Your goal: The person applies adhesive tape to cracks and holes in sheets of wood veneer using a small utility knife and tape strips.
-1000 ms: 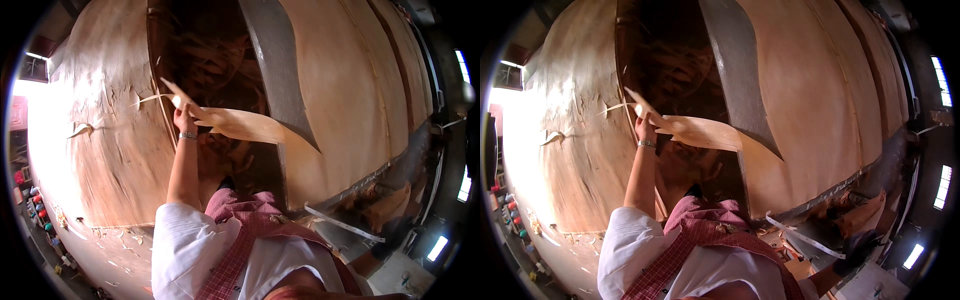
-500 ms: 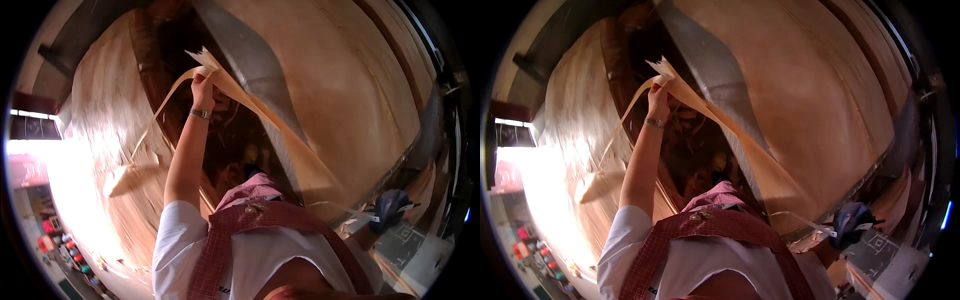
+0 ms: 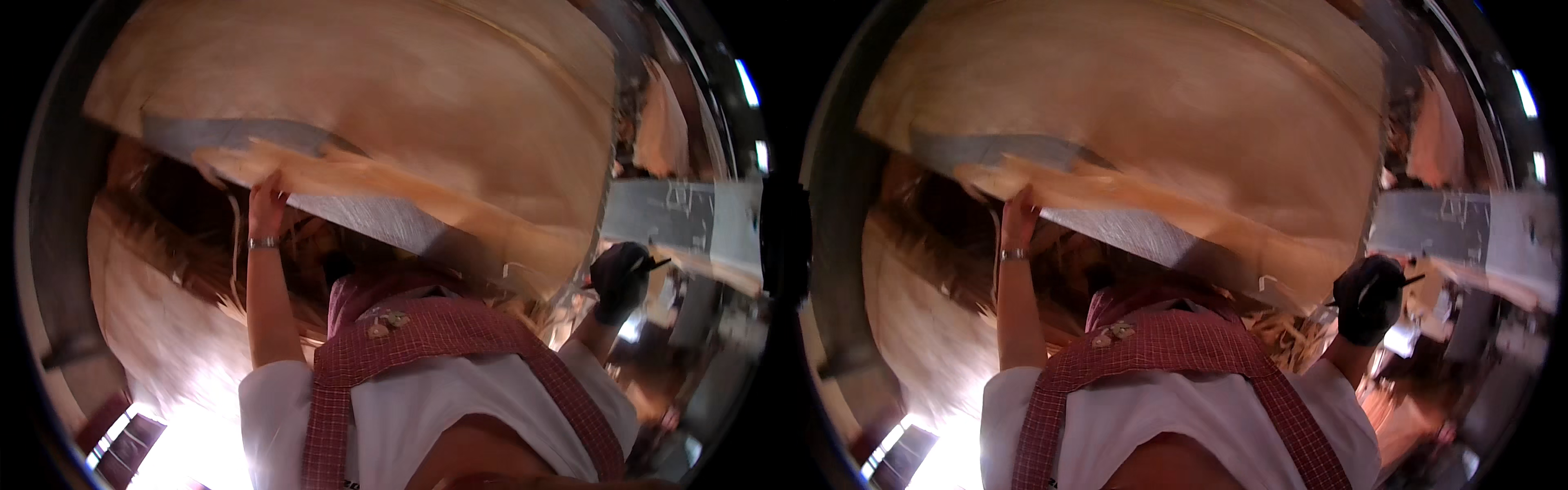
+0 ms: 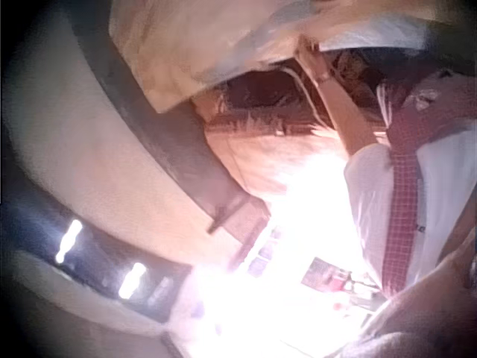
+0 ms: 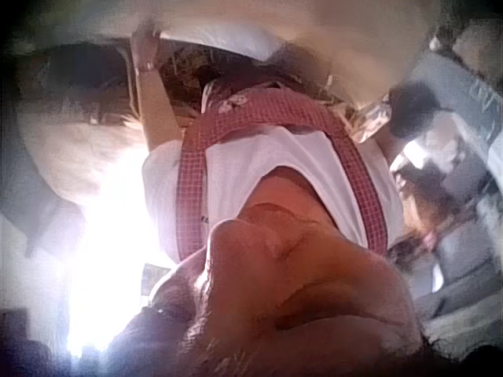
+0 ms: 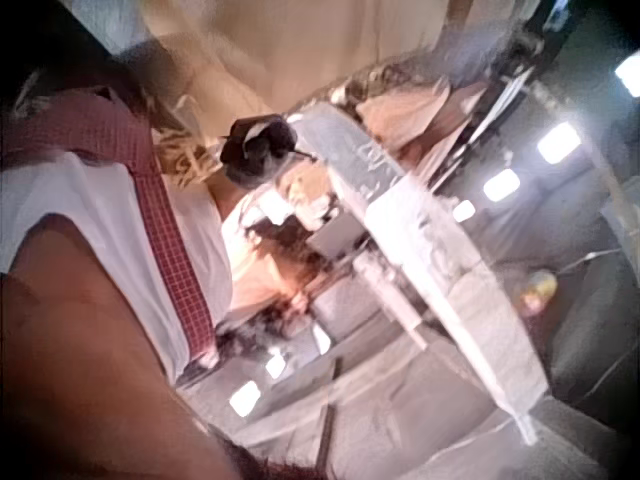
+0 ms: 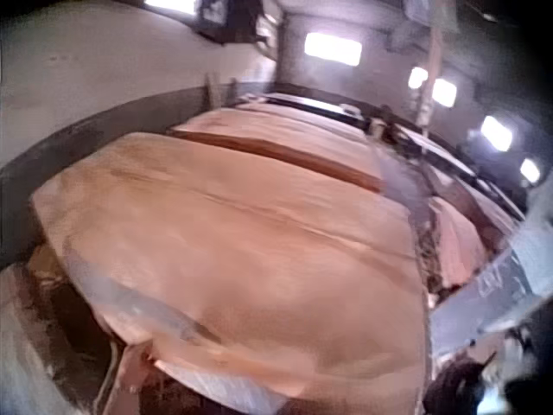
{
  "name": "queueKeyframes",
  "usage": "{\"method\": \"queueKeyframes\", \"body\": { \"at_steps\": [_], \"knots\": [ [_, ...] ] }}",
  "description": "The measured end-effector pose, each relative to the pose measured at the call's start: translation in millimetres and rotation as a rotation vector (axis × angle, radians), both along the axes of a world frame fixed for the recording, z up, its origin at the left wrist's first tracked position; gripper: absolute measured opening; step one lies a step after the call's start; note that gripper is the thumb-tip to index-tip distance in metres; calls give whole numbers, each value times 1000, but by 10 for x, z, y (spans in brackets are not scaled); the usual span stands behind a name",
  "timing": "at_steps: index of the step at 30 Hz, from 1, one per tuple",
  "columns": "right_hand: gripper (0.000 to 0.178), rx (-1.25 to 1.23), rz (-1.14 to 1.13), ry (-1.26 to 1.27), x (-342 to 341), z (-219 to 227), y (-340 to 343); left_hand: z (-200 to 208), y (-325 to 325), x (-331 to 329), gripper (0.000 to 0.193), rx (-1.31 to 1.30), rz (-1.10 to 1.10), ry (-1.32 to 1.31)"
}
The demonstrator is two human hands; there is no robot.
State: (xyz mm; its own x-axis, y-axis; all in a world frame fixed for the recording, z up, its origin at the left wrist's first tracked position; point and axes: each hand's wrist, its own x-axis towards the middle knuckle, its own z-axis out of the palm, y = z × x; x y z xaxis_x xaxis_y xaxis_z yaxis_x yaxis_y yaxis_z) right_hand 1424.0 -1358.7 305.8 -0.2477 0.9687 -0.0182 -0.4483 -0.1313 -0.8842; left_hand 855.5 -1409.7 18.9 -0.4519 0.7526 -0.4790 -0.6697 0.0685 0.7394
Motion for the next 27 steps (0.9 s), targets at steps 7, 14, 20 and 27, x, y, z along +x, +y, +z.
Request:
{"method": "queueKeyframes", "body": {
  "at_steps": [7, 14, 20, 27],
  "knots": [
    [13, -136, -208, -125, -850, 184, -668, -158, 230, -128, 16, -60, -361, 13],
    [29, -284, -358, -264, -1494, 263, -1155, 308, 379, -257, 34, -510, -332, -404],
    [31, -333, -469, -328, -1679, 242, -1199, -17, 539, -579, 29, -401, -290, -134],
    [32, -488, -297, -336, -1361, 61, -1301, 348, 692, -687, 30, 147, -557, -139]
  ]
}}
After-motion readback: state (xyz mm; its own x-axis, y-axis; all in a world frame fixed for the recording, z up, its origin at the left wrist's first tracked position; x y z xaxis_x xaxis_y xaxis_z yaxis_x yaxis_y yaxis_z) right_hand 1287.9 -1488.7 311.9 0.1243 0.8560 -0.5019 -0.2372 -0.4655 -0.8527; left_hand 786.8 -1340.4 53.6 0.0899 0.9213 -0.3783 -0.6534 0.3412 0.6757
